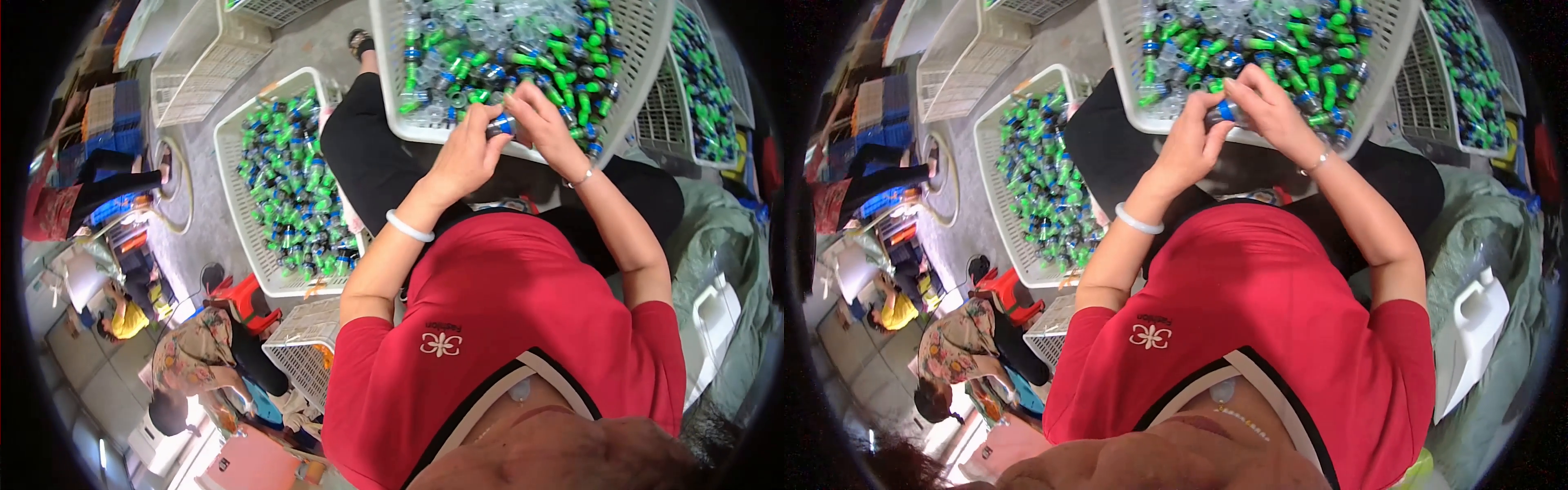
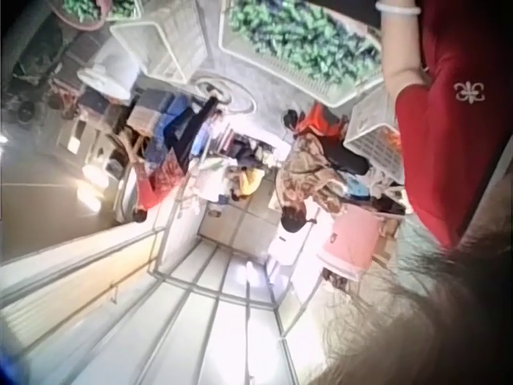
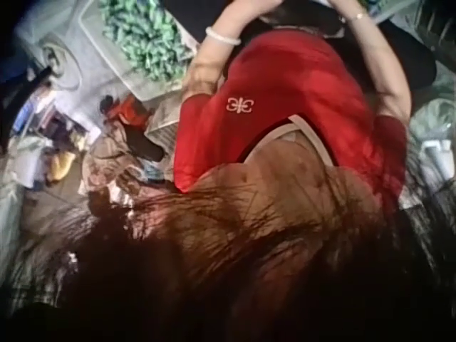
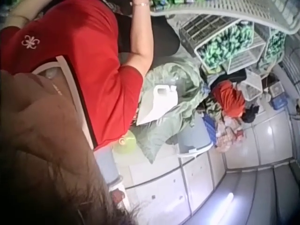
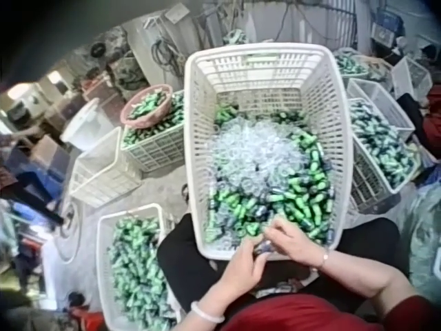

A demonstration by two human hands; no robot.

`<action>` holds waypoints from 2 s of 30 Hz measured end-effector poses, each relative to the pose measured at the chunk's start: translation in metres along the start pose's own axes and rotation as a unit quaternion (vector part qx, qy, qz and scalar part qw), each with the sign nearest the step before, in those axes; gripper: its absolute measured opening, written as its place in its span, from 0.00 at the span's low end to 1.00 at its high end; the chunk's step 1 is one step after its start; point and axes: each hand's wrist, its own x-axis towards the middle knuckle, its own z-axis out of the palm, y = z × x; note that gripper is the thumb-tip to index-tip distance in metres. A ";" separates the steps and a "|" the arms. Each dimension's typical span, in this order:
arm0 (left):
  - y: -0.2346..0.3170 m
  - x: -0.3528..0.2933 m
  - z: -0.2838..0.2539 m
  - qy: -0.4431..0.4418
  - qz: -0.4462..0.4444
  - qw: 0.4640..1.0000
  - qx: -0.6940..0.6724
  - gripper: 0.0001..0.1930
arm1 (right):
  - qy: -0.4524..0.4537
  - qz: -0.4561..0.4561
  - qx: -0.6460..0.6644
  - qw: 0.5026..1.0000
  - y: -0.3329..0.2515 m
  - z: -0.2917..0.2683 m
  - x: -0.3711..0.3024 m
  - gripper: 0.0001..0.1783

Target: Sorting and inspecting small green and blue components on a production floor.

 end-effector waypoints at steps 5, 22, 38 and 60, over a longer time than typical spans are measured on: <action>-0.002 -0.004 -0.003 0.010 -0.007 1.000 -0.011 0.18 | -0.015 0.041 0.031 0.999 -0.011 -0.001 -0.009 0.12; 0.009 -0.018 -0.011 -0.049 -0.051 0.985 -0.157 0.18 | -0.097 0.001 -0.081 0.992 -0.007 -0.003 -0.018 0.18; -0.027 -0.048 -0.014 -0.015 -0.210 0.849 -0.485 0.14 | -0.134 -0.169 -0.202 0.955 -0.004 0.017 -0.002 0.22; -0.087 0.012 -0.010 0.146 0.024 0.905 0.398 0.13 | 0.103 -0.134 -0.670 0.722 0.017 -0.058 0.112 0.19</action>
